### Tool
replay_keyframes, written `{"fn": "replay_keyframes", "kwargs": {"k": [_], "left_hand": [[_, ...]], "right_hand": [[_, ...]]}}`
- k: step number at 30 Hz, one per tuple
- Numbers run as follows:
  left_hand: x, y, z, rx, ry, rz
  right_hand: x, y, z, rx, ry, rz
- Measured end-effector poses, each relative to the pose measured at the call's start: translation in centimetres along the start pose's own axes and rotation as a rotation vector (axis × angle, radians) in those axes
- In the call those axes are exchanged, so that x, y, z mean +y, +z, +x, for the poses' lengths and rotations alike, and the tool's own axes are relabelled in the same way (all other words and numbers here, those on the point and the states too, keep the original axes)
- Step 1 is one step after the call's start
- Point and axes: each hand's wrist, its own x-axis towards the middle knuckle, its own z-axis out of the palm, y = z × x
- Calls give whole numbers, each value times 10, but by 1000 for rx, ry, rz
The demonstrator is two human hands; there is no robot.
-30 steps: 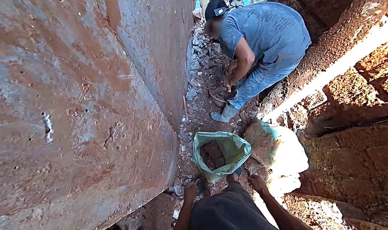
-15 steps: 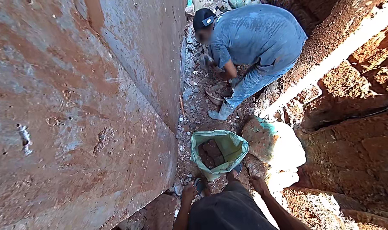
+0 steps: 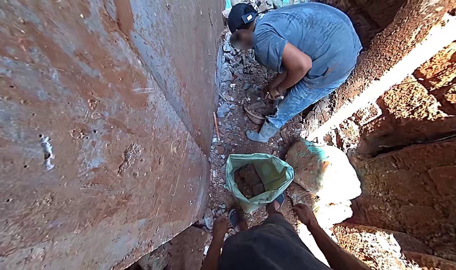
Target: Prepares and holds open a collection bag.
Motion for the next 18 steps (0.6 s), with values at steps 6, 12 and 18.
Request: {"fn": "replay_keyframes", "kwargs": {"k": [6,12,18], "left_hand": [[-7,-7,-5,12,-11,14],[-22,-11,0,15,-20,30],[-27,-11,-4,19,-15,25]], "right_hand": [[-6,0,-2,12,-10,12],[-9,6,-3,-7,-6,25],[-3,14,1,-11,-14,-3]]}}
